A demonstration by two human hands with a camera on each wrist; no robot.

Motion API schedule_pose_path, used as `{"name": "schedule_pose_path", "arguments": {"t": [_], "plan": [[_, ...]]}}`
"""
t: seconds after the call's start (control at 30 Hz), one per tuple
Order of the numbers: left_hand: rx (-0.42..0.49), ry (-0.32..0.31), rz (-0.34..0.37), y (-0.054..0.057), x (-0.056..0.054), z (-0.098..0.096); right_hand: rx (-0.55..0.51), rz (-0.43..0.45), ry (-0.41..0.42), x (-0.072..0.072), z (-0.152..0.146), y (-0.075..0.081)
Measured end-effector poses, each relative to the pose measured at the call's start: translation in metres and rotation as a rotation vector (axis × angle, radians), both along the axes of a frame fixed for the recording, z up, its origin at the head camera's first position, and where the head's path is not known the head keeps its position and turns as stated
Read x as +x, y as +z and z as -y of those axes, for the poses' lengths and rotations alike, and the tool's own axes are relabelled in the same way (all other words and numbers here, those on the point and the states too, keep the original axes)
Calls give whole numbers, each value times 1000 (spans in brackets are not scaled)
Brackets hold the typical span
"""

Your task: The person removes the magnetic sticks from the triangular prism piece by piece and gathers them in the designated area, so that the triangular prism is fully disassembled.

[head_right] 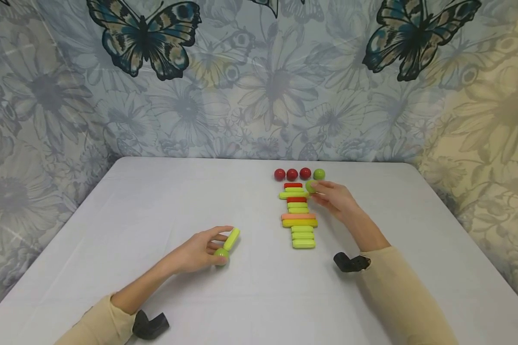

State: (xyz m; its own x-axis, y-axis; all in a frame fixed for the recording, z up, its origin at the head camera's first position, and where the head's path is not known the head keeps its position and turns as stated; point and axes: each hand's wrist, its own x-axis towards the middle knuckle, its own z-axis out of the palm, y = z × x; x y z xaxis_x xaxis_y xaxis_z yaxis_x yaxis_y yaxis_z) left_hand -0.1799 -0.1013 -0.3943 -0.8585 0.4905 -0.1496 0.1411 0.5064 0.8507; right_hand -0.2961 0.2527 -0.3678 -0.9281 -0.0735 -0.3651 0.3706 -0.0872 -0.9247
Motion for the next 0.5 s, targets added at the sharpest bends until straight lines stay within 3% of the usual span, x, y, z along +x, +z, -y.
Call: {"name": "schedule_pose_path", "arguments": {"t": [0.5], "plan": [[5,-2,-6,-2,0,0,-82,7,-160,-21,-37,-8]]}}
